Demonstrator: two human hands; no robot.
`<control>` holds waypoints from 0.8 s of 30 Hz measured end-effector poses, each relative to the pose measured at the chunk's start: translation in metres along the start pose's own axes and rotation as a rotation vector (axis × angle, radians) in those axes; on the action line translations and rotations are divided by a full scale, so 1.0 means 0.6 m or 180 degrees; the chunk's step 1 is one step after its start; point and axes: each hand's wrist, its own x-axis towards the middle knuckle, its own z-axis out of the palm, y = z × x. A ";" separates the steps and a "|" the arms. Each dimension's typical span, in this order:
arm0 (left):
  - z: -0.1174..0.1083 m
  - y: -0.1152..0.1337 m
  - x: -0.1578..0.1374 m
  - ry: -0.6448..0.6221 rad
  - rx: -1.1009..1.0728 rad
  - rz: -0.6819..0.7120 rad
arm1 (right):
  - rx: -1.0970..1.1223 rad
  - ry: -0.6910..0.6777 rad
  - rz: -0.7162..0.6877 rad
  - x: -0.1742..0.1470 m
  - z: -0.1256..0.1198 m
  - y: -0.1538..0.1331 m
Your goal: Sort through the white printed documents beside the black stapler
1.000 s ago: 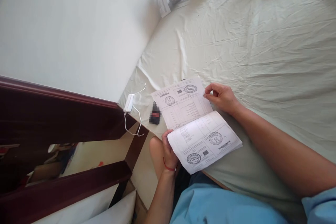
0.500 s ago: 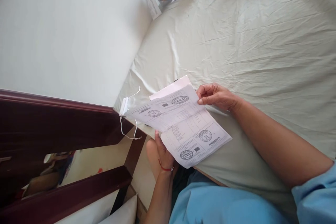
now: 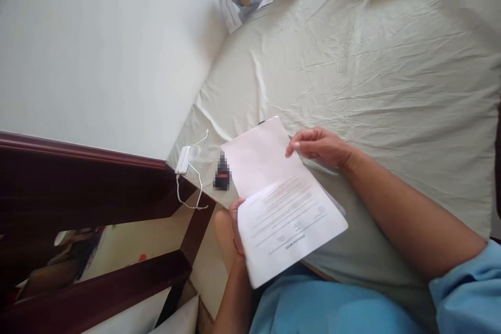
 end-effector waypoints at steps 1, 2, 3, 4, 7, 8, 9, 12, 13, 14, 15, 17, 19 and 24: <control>0.007 -0.001 0.003 -0.0002 0.0000 0.0062 | -0.0252 0.0646 -0.0043 0.004 0.001 0.004; 0.012 -0.002 0.006 -0.0009 0.0023 0.0154 | -0.0577 0.1182 -0.0093 0.008 0.003 0.008; 0.016 -0.003 0.008 -0.0022 0.0062 0.0256 | -0.0948 0.1601 -0.0135 0.012 0.004 0.012; 0.018 -0.003 0.009 -0.0036 0.0103 0.0353 | -0.1342 0.1864 -0.0137 0.015 0.006 0.016; 0.018 -0.003 0.009 -0.0055 0.0165 0.0490 | -0.2366 0.1972 0.0026 0.022 0.012 0.028; 0.017 -0.004 0.008 -0.0061 0.0190 0.0513 | -0.2619 0.1860 0.0111 0.023 0.013 0.031; 0.016 -0.005 0.008 -0.0065 0.0219 0.0527 | -0.2826 0.1738 0.0198 0.024 0.015 0.032; 0.014 -0.010 0.007 -0.0067 0.0293 0.0481 | -0.3108 0.1428 0.0440 0.025 0.018 0.032; 0.013 -0.012 0.007 -0.0059 0.0314 0.0458 | -0.3116 0.1360 0.0493 0.024 0.018 0.031; 0.013 -0.014 0.008 -0.0057 0.0335 0.0446 | -0.3101 0.1315 0.0526 0.024 0.017 0.029; 0.012 -0.016 0.008 -0.0054 0.0350 0.0443 | -0.3071 0.1300 0.0541 0.024 0.017 0.027; 0.012 -0.019 0.009 -0.0059 0.0352 0.0463 | -0.3006 0.1320 0.0552 0.023 0.017 0.023; 0.011 -0.021 0.009 -0.0065 0.0363 0.0453 | -0.2964 0.1350 0.0579 0.023 0.018 0.022; 0.011 -0.020 0.008 -0.0093 0.0346 0.0368 | -0.3115 0.1477 0.0654 0.023 0.029 0.030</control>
